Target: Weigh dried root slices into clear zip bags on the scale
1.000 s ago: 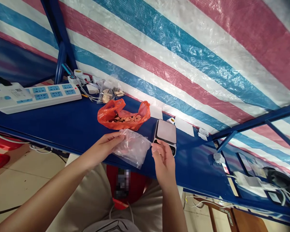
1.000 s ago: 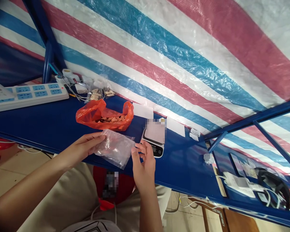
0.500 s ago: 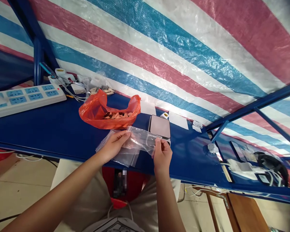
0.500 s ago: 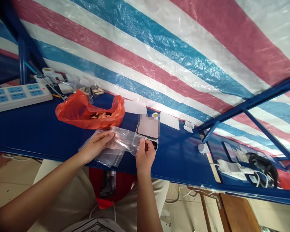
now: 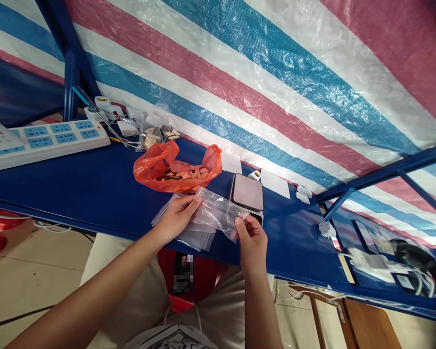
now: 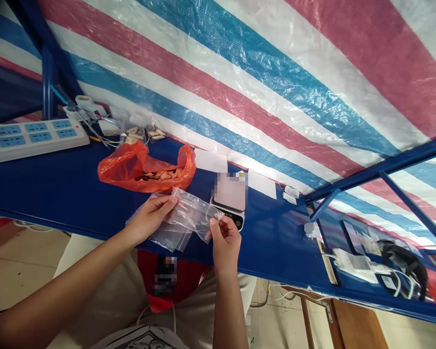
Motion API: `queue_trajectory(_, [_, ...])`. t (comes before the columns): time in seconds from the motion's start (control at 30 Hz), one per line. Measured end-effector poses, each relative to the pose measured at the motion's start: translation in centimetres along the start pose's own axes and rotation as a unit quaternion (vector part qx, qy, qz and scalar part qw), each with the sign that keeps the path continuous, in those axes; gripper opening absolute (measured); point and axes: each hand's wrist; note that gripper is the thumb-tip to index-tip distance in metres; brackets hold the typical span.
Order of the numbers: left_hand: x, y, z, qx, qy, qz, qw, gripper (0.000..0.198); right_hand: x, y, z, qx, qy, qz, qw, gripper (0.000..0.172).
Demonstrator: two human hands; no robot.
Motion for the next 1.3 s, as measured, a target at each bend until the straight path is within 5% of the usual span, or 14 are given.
queue_trajectory(0.3, [-0.1, 0.4, -0.2, -0.019, -0.039, 0.016, 0.999, 0.055, 0.7, -0.9, 0.1, 0.046, -0.068, -0.054, 0.995, 0.047])
queue_trajectory(0.43, [-0.1, 0.3, -0.1, -0.014, -0.035, 0.006, 0.999, 0.055, 1.1, -0.9, 0.6, 0.006, -0.131, -0.039, 0.991, 0.043])
queue_trajectory(0.67, [-0.2, 0.1, 0.3, -0.019, -0.015, -0.004, 1.000, 0.052, 0.1, 0.0, -0.1, -0.062, -0.017, -0.014, 0.998, 0.029])
queue_trajectory(0.97, [-0.3, 0.1, 0.2, -0.018, -0.011, -0.008, 1.000, 0.049, -1.5, 0.1, -0.1, -0.013, 0.060, 0.011, 0.998, 0.066])
queue_trajectory(1.1, [-0.2, 0.1, 0.0, -0.016, 0.000, -0.009, 1.000, 0.052, -2.2, -0.1, 0.2, -0.027, 0.026, -0.011, 0.999, 0.069])
queue_trajectory(1.3, [0.0, 0.1, -0.2, -0.015, 0.000, -0.014, 1.000, 0.054, 0.0, -0.2, 0.1, 0.024, -0.032, -0.005, 0.999, 0.084])
Point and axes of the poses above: each hand's wrist, its own y-axis away from the middle knuckle, its own x-axis out of the palm, z = x × y, and after that the axes turned 12 degrees about z, right-handed
